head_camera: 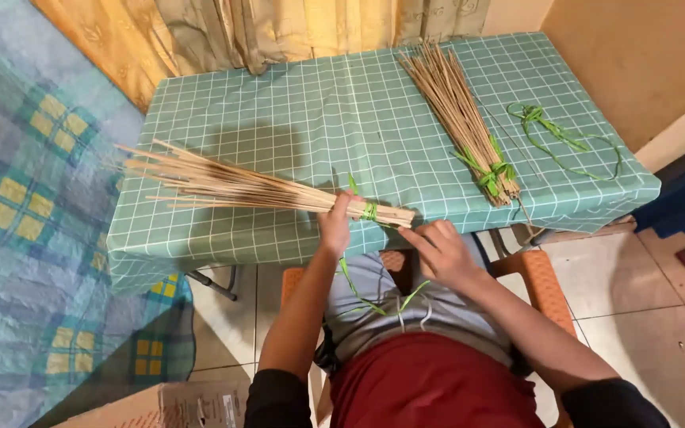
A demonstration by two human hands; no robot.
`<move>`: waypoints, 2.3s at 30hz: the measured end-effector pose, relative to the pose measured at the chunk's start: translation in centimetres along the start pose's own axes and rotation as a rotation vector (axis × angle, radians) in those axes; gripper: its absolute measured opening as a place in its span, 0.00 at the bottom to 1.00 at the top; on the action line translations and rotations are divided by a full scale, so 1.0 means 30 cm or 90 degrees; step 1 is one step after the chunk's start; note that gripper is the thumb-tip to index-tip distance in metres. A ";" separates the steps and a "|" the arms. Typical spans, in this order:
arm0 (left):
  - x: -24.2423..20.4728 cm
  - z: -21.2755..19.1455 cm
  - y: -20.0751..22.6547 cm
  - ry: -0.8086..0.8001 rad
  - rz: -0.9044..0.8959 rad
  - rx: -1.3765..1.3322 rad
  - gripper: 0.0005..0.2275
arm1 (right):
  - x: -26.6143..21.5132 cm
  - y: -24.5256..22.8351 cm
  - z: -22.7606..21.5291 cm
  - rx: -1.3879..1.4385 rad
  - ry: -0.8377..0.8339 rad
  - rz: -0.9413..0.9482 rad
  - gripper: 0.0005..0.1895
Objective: Organizing thin wooden sticks into bundles and tying them together with green plastic strips.
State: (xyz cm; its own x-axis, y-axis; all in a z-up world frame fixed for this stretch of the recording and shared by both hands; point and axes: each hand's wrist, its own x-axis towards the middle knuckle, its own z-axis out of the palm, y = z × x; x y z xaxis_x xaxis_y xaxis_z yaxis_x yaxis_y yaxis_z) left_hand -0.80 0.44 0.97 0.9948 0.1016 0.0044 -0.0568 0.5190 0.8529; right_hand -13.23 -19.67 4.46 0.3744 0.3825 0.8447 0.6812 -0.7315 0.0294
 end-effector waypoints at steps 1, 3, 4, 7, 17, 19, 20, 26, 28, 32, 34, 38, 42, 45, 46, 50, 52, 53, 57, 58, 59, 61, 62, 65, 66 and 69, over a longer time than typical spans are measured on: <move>0.020 -0.015 -0.024 0.002 0.001 0.000 0.06 | 0.010 -0.005 -0.004 0.002 0.000 -0.001 0.22; 0.062 -0.048 -0.071 0.006 0.000 -0.037 0.07 | 0.032 -0.015 -0.010 0.039 0.029 -0.037 0.22; 0.045 -0.045 -0.037 0.008 0.002 -0.036 0.07 | 0.016 -0.001 0.005 0.041 0.030 -0.038 0.22; 0.031 -0.044 -0.003 -0.003 0.008 -0.019 0.07 | -0.017 0.042 0.034 0.048 0.057 -0.047 0.20; -0.001 -0.028 -0.015 -0.161 0.050 0.108 0.05 | 0.080 0.009 -0.060 0.003 0.084 -0.104 0.17; -0.024 -0.014 -0.004 -0.215 0.054 0.151 0.05 | 0.041 0.064 -0.038 0.011 0.077 -0.094 0.17; -0.032 -0.005 -0.006 -0.303 0.057 0.181 0.05 | -0.009 0.125 -0.005 0.004 0.084 -0.087 0.18; -0.092 0.163 0.100 -0.377 0.097 0.046 0.06 | 0.069 0.228 0.015 0.269 0.010 0.138 0.12; -0.045 0.204 0.157 -0.316 0.072 -0.006 0.11 | 0.132 0.141 0.004 0.416 -0.012 0.313 0.14; 0.014 0.207 0.180 -0.120 0.066 0.111 0.11 | 0.108 0.072 0.087 0.191 -0.149 0.295 0.15; 0.033 0.169 0.137 -0.094 0.063 0.203 0.11 | 0.128 0.109 0.099 0.139 -0.153 0.252 0.11; -0.035 0.107 0.182 -0.184 0.072 0.109 0.06 | 0.238 0.147 -0.013 -0.026 -0.220 0.098 0.07; 0.027 0.064 0.116 -0.217 0.052 0.002 0.06 | 0.246 0.186 -0.008 0.055 -0.166 0.042 0.06; 0.052 0.043 0.103 -0.247 0.023 -0.039 0.05 | 0.246 0.177 -0.002 0.085 -0.073 0.018 0.08; 0.062 0.029 0.080 -0.248 0.022 -0.041 0.05 | 0.246 0.176 -0.011 0.083 -0.074 0.019 0.08; 0.150 0.004 -0.018 -0.312 0.004 -0.075 0.05 | 0.266 0.270 -0.024 0.234 -0.065 0.120 0.06; 0.166 0.002 -0.048 -0.333 -0.012 -0.089 0.05 | 0.265 0.339 -0.015 0.354 -0.087 0.214 0.06; 0.156 0.003 -0.046 -0.347 -0.032 -0.102 0.04 | 0.264 0.366 -0.004 0.416 -0.087 0.247 0.06; 0.103 0.088 0.049 -0.347 -0.027 -0.166 0.02 | 0.242 0.378 0.085 0.496 -0.059 0.322 0.08; 0.103 0.100 0.071 -0.349 -0.030 -0.165 0.02 | 0.214 0.361 0.142 0.495 -0.057 0.324 0.08; 0.102 0.107 0.093 -0.286 -0.021 -0.142 0.03 | 0.185 0.341 0.201 0.442 -0.095 0.331 0.10; 0.102 0.107 0.098 -0.225 -0.011 -0.120 0.05 | 0.170 0.262 0.246 0.387 -0.134 0.334 0.13; 0.104 0.099 0.081 -0.155 0.040 -0.067 0.05 | 0.184 0.202 0.233 0.277 -0.249 0.311 0.17; 0.146 0.054 0.069 -0.083 0.110 0.057 0.07 | 0.292 0.121 0.138 0.137 -0.386 0.267 0.22; 0.149 0.032 0.062 -0.084 0.120 0.131 0.08 | 0.324 0.100 0.089 0.111 -0.415 0.257 0.20; 0.152 0.026 0.010 -0.094 0.088 0.150 0.07 | 0.449 0.125 0.016 0.025 -0.488 0.209 0.17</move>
State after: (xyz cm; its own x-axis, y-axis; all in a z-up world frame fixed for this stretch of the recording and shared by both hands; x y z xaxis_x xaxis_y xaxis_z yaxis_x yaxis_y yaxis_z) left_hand 3.77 0.41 1.66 0.9816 0.0235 0.1897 -0.1880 0.2956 0.9366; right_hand -5.33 -16.99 15.67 0.8725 0.4417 0.2088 0.4788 -0.8579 -0.1863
